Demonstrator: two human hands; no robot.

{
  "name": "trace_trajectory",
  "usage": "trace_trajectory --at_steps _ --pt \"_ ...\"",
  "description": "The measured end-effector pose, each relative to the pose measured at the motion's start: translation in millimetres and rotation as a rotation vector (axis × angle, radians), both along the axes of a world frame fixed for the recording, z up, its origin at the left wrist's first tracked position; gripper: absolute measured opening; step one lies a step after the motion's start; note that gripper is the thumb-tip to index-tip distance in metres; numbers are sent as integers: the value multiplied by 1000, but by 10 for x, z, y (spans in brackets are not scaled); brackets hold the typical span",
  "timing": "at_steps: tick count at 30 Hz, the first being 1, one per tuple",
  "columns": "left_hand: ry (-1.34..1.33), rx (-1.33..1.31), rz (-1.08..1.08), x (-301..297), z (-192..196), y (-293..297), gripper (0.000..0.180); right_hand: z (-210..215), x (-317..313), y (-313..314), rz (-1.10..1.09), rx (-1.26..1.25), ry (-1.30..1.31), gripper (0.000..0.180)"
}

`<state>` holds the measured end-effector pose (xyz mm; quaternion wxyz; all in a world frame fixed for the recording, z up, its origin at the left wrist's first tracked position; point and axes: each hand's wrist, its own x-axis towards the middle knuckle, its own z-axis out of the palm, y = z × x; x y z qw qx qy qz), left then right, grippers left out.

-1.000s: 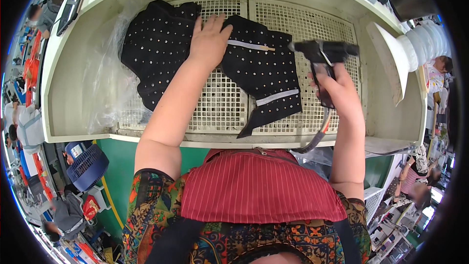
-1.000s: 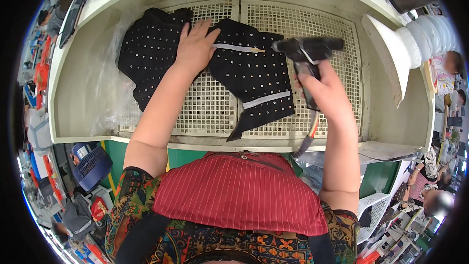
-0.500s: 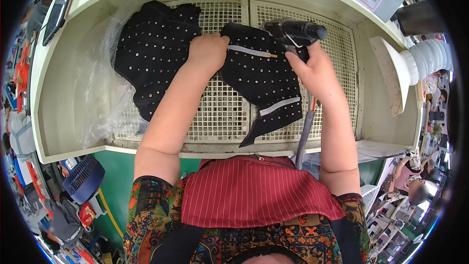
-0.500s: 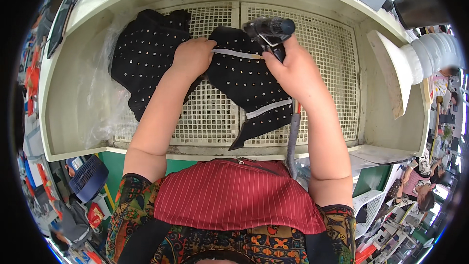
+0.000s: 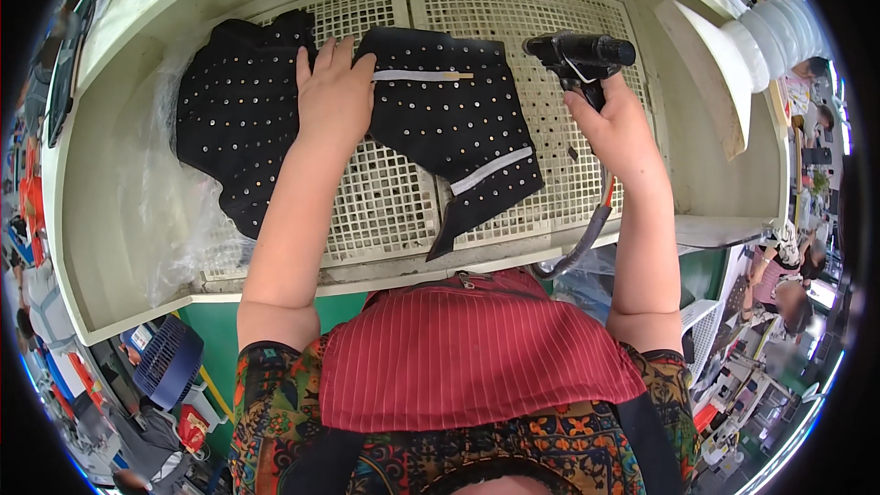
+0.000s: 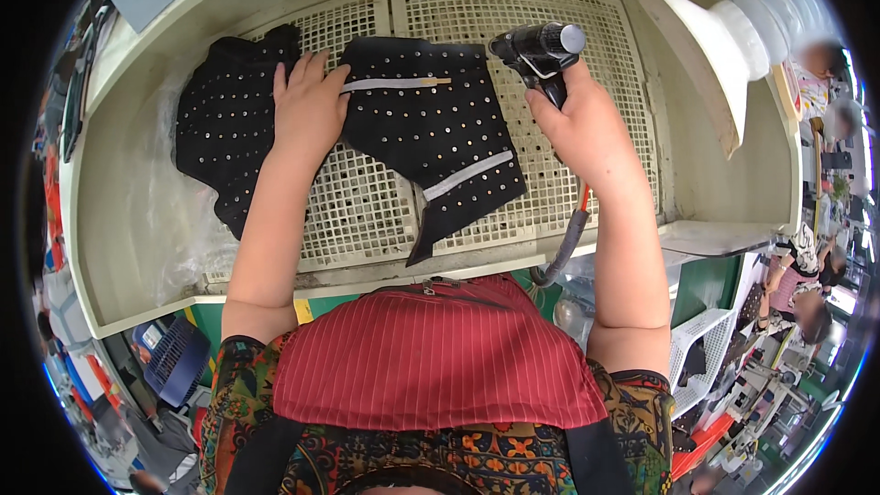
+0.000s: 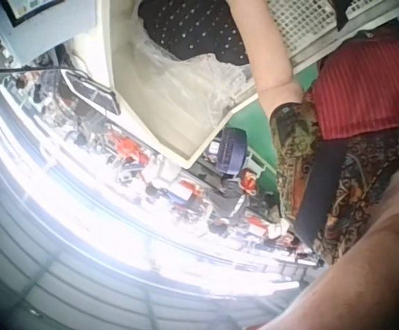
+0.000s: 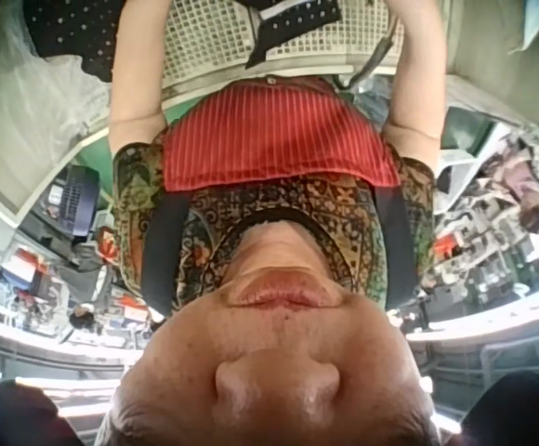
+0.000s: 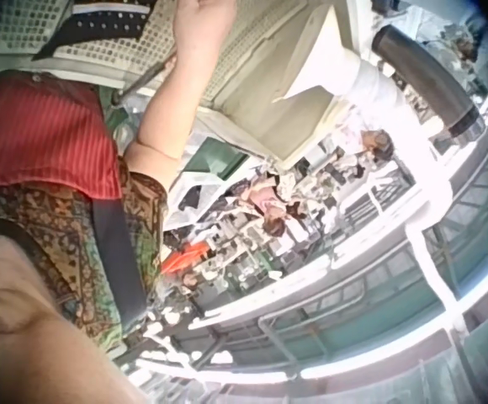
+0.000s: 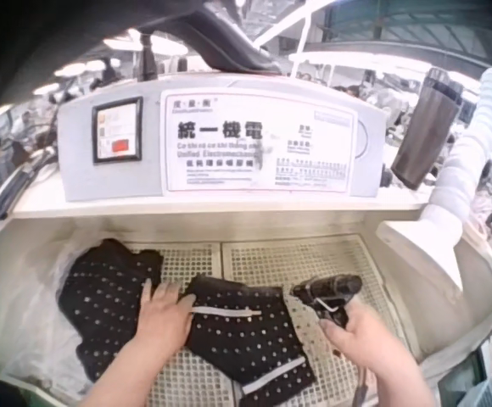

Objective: The person uses a hot glue gun to attach white strips to black studded shoe parts on a perforated workbench. They repeatedly pick up parts, apply glue, press the strips, and place the finished items into a white basket.

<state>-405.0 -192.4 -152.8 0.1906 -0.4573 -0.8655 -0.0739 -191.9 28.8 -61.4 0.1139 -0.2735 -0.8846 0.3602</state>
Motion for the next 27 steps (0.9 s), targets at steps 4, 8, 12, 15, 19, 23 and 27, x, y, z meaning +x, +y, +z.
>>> trace_trajectory --at_steps 4,8,12,15,19,23,27 --pt "-425 69 -219 636 103 18 42 34 195 14 -33 17 -45 40" --pt "-562 111 -224 1268 -61 -21 46 121 203 -79 -17 71 -95 40" --pt "-549 27 -253 1367 -269 -53 46 133 165 -147 -10 102 -162 40" --pt "-536 35 -262 1371 -349 -79 44 139 283 -217 -10 78 -162 39" --pt "-532 57 -253 1396 -371 -87 42 154 534 -312 -12 99 -187 39" --pt "-528 73 -258 1392 -390 -88 41 256 760 -440 -42 56 -245 38" --pt "-525 60 -273 1375 -381 -89 40 241 1016 -534 -63 47 -237 36"
